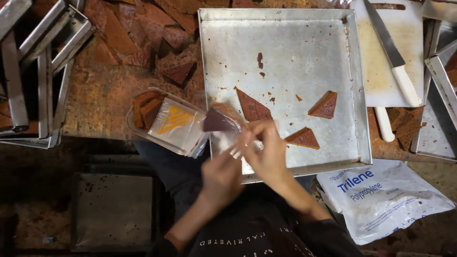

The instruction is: Packing pieces of cake from a baking tray into a plastic container

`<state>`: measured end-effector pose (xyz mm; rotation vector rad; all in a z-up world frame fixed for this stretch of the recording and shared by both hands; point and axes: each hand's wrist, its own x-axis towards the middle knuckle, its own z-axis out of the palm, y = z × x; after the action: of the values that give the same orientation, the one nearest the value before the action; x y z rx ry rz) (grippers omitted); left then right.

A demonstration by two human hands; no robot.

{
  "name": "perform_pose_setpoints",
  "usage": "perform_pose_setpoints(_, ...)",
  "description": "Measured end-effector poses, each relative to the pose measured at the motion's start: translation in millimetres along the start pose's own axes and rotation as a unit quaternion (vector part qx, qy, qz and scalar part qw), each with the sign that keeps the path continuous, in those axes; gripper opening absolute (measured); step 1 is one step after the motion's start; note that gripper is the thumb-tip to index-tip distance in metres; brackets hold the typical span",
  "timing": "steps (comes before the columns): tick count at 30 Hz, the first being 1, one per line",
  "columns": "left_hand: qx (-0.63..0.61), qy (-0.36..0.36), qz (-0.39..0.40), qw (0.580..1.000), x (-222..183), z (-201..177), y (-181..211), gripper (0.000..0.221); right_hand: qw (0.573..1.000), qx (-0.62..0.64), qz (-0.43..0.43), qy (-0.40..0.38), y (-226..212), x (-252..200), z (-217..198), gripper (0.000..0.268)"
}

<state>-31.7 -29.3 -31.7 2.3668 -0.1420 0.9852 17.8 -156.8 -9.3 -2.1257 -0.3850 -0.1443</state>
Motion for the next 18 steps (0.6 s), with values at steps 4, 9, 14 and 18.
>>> perform_pose_setpoints(4, -0.314, -0.146, -0.039, 0.937, 12.5, -35.9, 21.0, 0.036, 0.993, -0.023, 0.049, -0.105, -14.3, 19.0, -34.9, 0.034)
perform_pose_setpoints(9, -0.277, -0.047, -0.161, 0.946, 22.0, -33.1, -38.3, 0.014, 0.922, -0.033, 0.089, -0.376, -37.6, 41.6, -75.8, 0.023)
perform_pose_setpoints(14, 0.059, -0.275, -0.168, 0.945, 3.8, -13.4, -76.9, 0.026, 0.984, -0.128, -0.119, -0.012, -41.1, 44.0, -87.6, 0.058)
perform_pose_setpoints(18, 0.041, -0.192, -0.142, 0.970, -13.7, -0.5, -101.4, 0.018, 0.984, -0.130, -0.105, 0.060, -4.3, 45.7, -107.9, 0.049)
